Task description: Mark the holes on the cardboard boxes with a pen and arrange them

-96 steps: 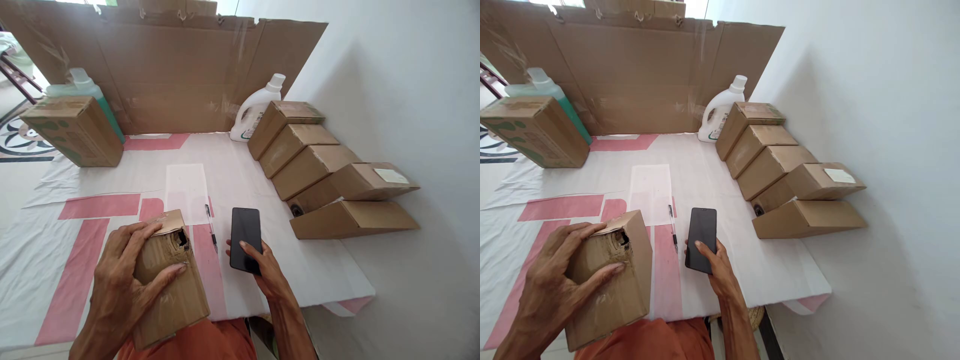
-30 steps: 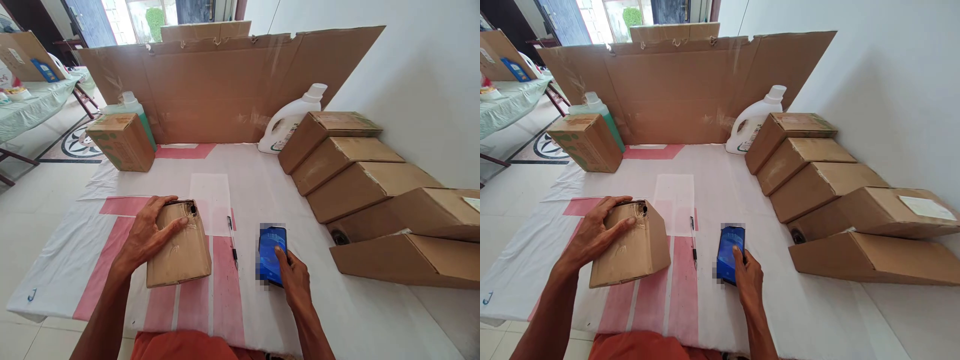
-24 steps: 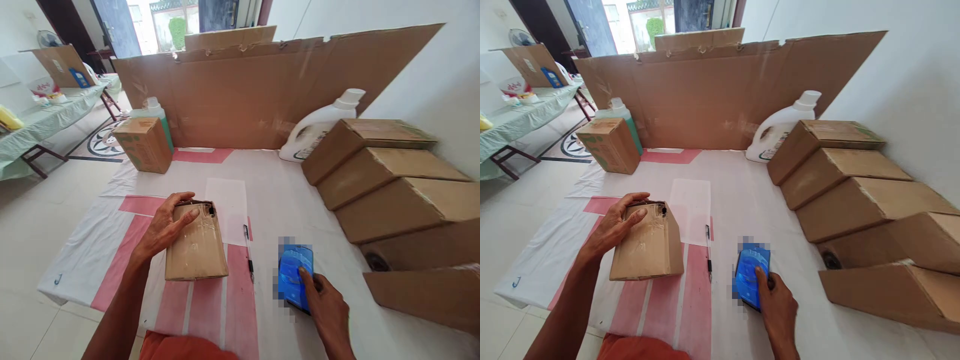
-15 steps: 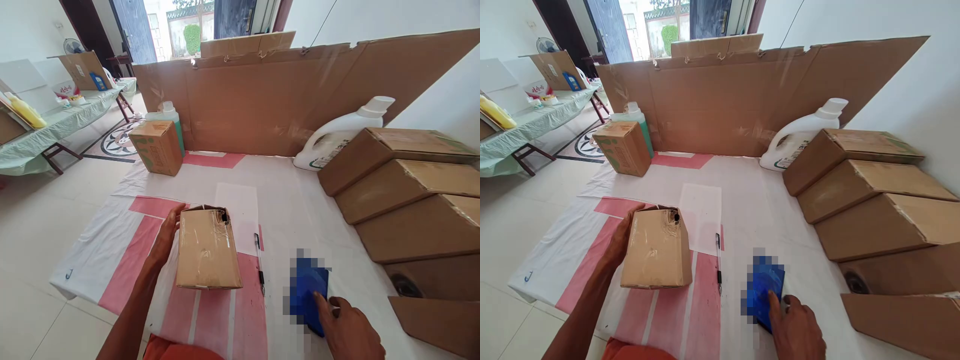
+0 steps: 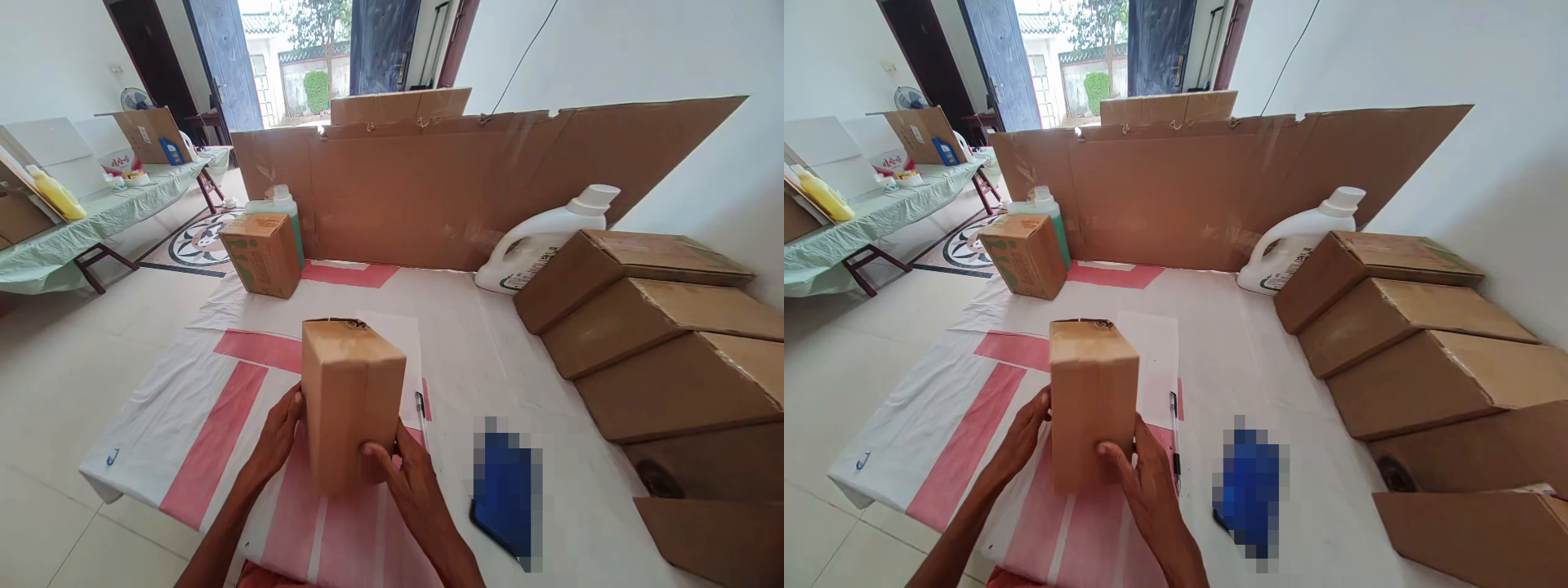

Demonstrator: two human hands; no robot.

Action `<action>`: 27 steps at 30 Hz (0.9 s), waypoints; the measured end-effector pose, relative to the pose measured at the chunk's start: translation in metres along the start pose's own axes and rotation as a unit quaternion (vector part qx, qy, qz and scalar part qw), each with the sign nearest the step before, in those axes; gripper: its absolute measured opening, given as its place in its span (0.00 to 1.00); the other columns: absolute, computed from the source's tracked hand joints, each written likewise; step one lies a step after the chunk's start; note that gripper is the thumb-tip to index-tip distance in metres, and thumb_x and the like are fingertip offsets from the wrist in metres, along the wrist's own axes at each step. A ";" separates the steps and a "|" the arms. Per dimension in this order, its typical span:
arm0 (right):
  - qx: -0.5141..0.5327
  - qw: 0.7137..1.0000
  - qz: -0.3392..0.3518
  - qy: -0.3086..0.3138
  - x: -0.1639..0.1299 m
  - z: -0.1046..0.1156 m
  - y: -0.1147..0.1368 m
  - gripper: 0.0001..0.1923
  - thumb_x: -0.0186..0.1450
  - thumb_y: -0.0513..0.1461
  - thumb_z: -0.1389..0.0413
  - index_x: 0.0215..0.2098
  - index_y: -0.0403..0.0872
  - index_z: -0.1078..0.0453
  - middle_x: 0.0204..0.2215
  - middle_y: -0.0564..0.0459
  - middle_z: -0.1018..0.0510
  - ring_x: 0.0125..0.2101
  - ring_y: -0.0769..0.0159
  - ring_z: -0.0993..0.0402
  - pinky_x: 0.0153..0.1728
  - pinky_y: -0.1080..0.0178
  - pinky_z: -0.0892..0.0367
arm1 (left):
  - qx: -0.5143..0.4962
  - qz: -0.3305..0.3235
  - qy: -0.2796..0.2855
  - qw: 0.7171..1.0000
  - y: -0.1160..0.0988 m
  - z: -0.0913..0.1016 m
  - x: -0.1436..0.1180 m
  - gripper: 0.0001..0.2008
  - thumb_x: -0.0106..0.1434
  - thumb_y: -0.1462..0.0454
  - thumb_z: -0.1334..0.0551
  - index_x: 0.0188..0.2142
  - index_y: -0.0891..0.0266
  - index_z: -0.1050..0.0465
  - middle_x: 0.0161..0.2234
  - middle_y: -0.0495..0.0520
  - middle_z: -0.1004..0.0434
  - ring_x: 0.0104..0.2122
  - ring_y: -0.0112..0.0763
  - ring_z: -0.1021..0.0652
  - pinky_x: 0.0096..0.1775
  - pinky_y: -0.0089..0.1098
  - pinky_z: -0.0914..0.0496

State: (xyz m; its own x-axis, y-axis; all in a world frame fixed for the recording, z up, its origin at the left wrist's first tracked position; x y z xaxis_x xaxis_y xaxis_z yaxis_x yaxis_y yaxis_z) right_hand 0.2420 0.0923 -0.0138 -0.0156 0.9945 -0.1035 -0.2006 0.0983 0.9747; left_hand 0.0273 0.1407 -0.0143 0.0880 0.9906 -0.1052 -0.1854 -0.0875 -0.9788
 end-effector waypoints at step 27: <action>-0.076 0.985 0.046 -0.145 -0.028 -0.046 -0.056 0.51 0.64 0.59 0.37 0.75 0.54 0.56 0.66 0.34 0.35 0.63 0.35 0.31 0.51 0.41 0.25 | -0.036 -0.008 -0.081 0.996 -0.011 0.073 0.076 0.39 0.64 0.32 0.47 0.52 0.60 0.21 0.43 0.60 0.20 0.37 0.39 0.24 0.38 0.37 0.29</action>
State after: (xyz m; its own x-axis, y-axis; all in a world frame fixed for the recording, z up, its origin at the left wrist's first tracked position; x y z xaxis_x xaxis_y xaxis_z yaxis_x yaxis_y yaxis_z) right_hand 0.2082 0.0575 -0.0744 0.2347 0.9698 0.0666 -0.3569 0.0222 0.9339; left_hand -0.0353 0.2245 0.0017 -0.0707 0.9953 -0.0656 -0.1142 -0.0734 -0.9907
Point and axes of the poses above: each hand's wrist, its own x-axis towards the middle knuckle, its own z-axis out of the back of the hand, y = z × x, the point moved 8 cm from there along x, towards the middle knuckle
